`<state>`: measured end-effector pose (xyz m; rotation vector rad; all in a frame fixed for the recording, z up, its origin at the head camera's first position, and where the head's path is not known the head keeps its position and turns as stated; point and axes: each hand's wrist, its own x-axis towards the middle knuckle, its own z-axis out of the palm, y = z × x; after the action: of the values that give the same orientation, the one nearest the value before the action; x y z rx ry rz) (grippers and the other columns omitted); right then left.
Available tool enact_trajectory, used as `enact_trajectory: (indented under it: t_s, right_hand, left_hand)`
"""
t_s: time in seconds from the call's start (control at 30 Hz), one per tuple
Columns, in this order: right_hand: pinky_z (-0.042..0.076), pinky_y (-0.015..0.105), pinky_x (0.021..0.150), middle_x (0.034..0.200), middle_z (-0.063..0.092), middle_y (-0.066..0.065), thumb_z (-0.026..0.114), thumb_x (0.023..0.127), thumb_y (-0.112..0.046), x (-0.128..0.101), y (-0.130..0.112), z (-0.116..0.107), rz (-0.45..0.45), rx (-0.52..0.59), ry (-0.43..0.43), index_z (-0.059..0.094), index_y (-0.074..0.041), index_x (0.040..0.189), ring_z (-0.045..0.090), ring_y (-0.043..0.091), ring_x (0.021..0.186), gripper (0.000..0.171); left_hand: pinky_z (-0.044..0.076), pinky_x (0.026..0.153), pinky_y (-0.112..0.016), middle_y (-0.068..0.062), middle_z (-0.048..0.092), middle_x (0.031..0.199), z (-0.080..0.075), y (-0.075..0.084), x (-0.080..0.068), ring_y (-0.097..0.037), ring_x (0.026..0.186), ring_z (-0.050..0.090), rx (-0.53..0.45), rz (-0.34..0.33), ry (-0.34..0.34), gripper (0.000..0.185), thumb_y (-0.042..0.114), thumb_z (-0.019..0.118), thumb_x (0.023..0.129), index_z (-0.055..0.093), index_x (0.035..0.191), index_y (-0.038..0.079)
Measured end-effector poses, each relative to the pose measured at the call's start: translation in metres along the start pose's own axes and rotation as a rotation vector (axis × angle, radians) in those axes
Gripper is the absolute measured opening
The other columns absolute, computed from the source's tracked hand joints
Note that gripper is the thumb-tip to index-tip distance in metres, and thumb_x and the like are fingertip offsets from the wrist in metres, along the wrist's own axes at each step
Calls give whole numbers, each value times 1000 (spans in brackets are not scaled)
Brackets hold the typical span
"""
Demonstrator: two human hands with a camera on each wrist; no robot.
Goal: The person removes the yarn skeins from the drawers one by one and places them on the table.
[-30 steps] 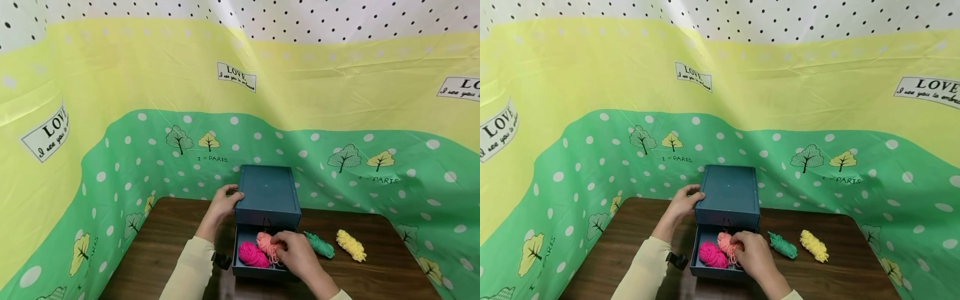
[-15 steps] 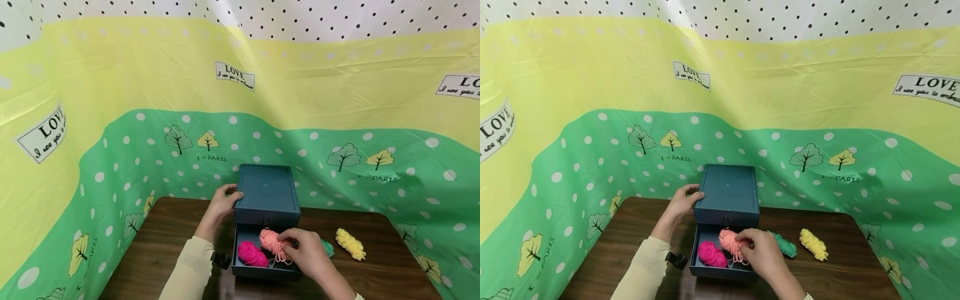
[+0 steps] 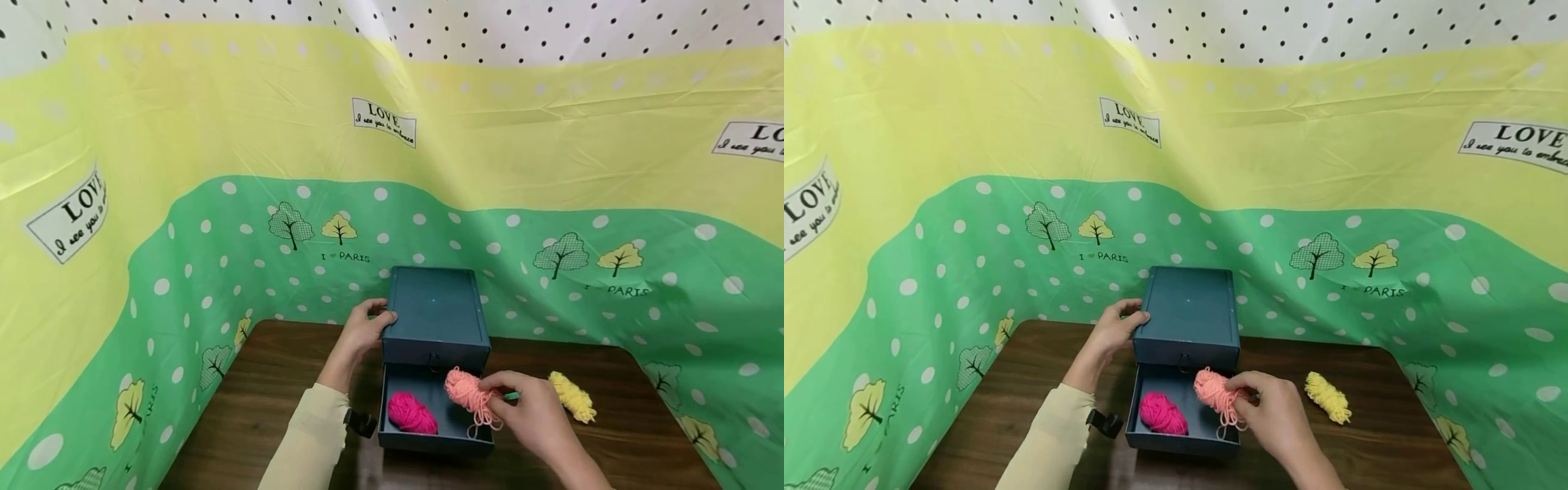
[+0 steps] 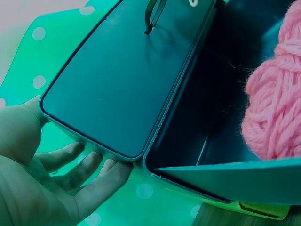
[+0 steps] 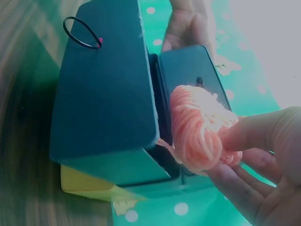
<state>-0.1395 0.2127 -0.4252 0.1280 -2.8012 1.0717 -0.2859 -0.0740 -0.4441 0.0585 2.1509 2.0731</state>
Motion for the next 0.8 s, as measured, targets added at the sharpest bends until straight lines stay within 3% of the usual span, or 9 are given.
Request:
enact_trajectory:
  t_s: [0.2,0.37,0.53,0.8]
  right_hand:
    - [38,24,51,85,73,-8,78,82,0,-4,10,-11,-57,-60,87,78,-28,90,48,4,58,29]
    - [39,23,54,80,71,-10,78,80,1,-5,22,-19,-84,-101,150,77,-29,88,49,2,63,31]
    - [36,24,56,82,70,-9,77,82,-1,-7,34,-25,-29,-127,141,78,-29,90,46,4,62,29]
    - [42,25,58,88,75,-1,76,85,-4,-6,60,-21,77,-131,98,79,-23,92,56,9,69,21]
  left_hand:
    - [62,77,-42,-19,51,133,0,0,0,-24,91,68,15,0,6,57,24,69,98,51,149,6]
    - [62,76,-40,-19,51,133,0,0,1,-24,91,68,23,7,4,57,24,69,98,51,149,6]
    - [62,76,-40,-20,50,133,0,-1,2,-24,91,68,15,10,1,57,23,69,98,50,149,6]
    - [62,75,-40,-21,49,134,1,0,0,-23,88,68,10,11,3,57,22,69,98,50,149,5]
